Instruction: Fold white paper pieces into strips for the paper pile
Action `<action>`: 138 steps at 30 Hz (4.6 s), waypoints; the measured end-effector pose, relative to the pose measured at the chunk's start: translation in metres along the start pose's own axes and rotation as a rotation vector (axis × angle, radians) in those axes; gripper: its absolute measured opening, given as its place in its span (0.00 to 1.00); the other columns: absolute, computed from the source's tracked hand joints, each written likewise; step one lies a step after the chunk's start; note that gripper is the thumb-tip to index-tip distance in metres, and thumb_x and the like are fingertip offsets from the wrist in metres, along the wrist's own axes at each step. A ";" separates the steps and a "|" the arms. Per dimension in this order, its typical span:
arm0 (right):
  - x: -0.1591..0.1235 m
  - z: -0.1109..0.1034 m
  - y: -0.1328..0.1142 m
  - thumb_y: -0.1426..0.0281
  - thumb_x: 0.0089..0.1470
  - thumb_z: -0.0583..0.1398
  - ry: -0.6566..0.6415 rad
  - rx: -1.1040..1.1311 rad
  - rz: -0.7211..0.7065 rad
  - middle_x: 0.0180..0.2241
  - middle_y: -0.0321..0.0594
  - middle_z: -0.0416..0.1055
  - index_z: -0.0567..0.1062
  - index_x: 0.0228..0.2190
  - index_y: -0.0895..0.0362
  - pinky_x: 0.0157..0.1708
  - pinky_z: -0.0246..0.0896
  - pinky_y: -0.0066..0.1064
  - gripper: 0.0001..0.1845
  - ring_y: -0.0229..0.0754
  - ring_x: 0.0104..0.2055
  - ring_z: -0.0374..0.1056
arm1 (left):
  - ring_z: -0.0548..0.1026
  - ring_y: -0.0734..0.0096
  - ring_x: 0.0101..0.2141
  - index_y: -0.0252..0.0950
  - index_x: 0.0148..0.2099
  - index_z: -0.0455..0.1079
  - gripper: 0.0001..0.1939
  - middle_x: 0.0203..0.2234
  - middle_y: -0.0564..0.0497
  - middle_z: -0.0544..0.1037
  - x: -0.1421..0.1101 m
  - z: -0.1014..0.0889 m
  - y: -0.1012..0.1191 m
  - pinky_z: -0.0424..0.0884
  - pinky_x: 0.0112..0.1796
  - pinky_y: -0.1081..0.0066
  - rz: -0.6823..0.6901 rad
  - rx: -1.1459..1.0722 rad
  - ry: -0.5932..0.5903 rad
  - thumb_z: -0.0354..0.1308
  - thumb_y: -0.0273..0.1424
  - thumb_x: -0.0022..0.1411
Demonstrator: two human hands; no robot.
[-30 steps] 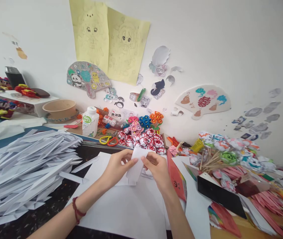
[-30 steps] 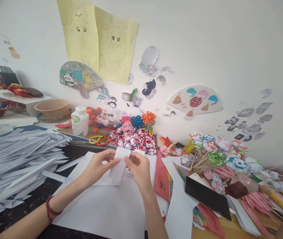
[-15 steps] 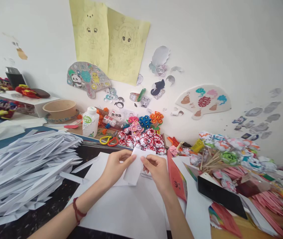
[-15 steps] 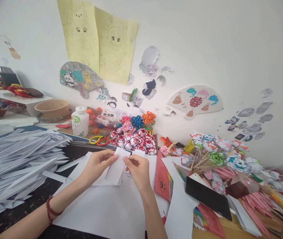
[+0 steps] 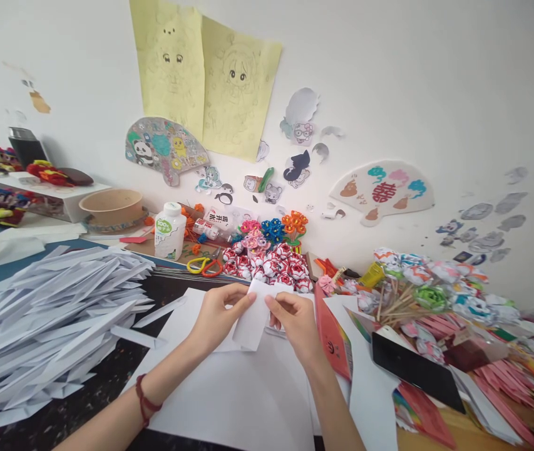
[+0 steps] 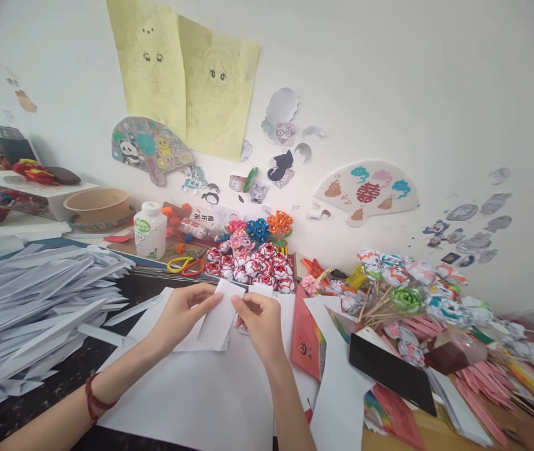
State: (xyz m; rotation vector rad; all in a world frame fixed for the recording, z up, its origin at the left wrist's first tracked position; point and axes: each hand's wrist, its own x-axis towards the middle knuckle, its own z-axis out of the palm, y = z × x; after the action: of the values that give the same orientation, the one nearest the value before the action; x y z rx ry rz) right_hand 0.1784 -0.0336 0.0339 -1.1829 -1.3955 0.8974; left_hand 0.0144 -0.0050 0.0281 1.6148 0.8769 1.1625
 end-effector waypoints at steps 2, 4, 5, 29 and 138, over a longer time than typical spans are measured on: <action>0.000 0.000 0.000 0.61 0.51 0.59 -0.003 -0.002 -0.006 0.14 0.33 0.63 0.69 0.17 0.59 0.19 0.51 0.25 0.18 0.33 0.17 0.56 | 0.75 0.66 0.32 0.33 0.35 0.72 0.14 0.30 0.48 0.78 0.000 0.000 0.001 0.70 0.33 0.72 0.003 0.007 0.002 0.55 0.40 0.58; 0.000 0.000 0.000 0.61 0.51 0.59 -0.003 -0.004 -0.006 0.14 0.33 0.63 0.69 0.17 0.59 0.19 0.51 0.25 0.18 0.33 0.17 0.56 | 0.75 0.66 0.31 0.33 0.35 0.72 0.14 0.29 0.48 0.78 -0.001 0.000 0.001 0.69 0.32 0.72 0.008 0.014 0.009 0.55 0.40 0.58; 0.000 0.000 0.000 0.61 0.51 0.59 -0.004 -0.007 -0.003 0.14 0.33 0.63 0.68 0.16 0.58 0.19 0.51 0.25 0.18 0.33 0.17 0.56 | 0.75 0.67 0.31 0.33 0.34 0.72 0.14 0.29 0.48 0.78 0.000 0.000 0.000 0.69 0.32 0.72 0.009 0.013 0.009 0.55 0.40 0.57; -0.004 -0.002 -0.002 0.59 0.51 0.59 -0.099 -0.021 0.025 0.12 0.33 0.63 0.70 0.17 0.58 0.16 0.50 0.24 0.18 0.33 0.15 0.56 | 0.65 0.77 0.21 0.33 0.22 0.63 0.18 0.17 0.55 0.67 0.003 -0.011 0.008 0.61 0.24 0.78 0.073 0.165 -0.009 0.54 0.39 0.58; 0.000 -0.002 -0.002 0.75 0.45 0.55 -0.153 -0.333 -0.117 0.19 0.34 0.67 0.73 0.19 0.59 0.24 0.56 0.25 0.08 0.36 0.23 0.61 | 0.68 0.71 0.26 0.38 0.30 0.69 0.14 0.20 0.53 0.72 -0.007 0.001 0.005 0.53 0.32 0.69 0.227 0.838 -0.031 0.45 0.30 0.64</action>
State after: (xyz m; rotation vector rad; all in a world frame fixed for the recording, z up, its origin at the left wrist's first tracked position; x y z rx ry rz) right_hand 0.1804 -0.0346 0.0367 -1.2835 -1.7702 0.7017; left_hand 0.0137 -0.0139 0.0309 2.4469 1.2847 0.9579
